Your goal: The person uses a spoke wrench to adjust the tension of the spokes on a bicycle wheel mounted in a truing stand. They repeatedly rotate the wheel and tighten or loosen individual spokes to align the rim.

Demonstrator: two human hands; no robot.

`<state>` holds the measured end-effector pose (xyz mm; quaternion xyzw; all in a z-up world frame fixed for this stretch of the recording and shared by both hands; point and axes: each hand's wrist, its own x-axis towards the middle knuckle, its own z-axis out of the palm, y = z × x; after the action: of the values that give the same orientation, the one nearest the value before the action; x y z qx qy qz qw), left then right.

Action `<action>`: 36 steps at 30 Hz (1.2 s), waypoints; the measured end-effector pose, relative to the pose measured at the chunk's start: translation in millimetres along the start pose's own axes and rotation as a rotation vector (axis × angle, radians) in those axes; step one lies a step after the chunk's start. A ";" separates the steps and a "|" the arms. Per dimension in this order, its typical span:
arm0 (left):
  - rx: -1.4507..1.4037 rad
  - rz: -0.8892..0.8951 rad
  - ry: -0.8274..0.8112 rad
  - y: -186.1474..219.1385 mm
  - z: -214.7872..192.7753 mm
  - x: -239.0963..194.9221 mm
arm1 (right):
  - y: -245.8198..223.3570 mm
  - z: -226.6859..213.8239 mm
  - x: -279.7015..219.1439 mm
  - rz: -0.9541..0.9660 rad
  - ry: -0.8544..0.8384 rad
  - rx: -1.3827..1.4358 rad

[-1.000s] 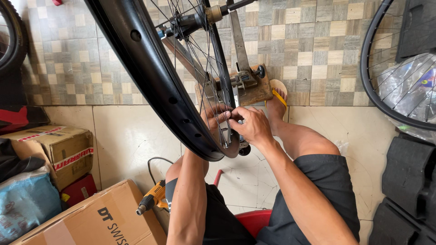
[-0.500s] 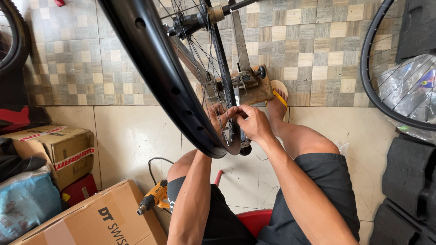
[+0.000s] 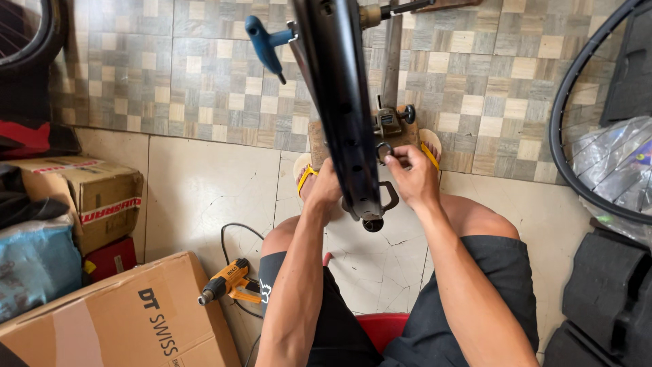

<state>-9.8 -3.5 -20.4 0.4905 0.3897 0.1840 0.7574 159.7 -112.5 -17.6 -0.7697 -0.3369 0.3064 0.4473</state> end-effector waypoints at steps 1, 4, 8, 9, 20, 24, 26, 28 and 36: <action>-0.030 -0.010 -0.003 -11.5 -3.2 5.2 | -1.4 -3.2 0.1 -0.003 0.003 -0.006; -0.111 -0.017 -0.025 -25.5 -5.5 13.7 | -8.0 -9.5 -0.8 0.016 0.014 -0.021; -0.033 -0.012 -0.012 -17.6 -4.4 13.0 | -23.1 -11.6 -2.6 0.109 0.014 0.001; 0.026 -0.025 0.007 -15.0 -3.9 12.7 | -27.6 -11.8 -3.3 0.132 0.011 0.013; -0.023 -0.040 0.125 9.6 11.8 7.4 | -11.6 -17.0 -5.9 0.042 0.017 -0.107; 0.030 -0.033 0.095 20.5 21.9 4.6 | -20.3 -19.0 -5.6 0.051 0.030 -0.131; 0.054 -0.056 0.125 23.1 23.5 4.2 | -25.1 -20.2 -7.8 0.087 0.007 -0.099; 0.048 -0.050 0.148 22.7 24.5 3.7 | -27.9 -21.0 -9.7 0.103 0.008 -0.068; -0.154 -0.004 0.112 4.1 23.9 6.7 | -32.9 -45.6 -28.4 0.053 0.096 -0.049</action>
<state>13.3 -11.5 -14.4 0.4190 0.4170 0.2391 0.7703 170.3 -144.8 35.5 -0.8029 -0.3023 0.2725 0.4356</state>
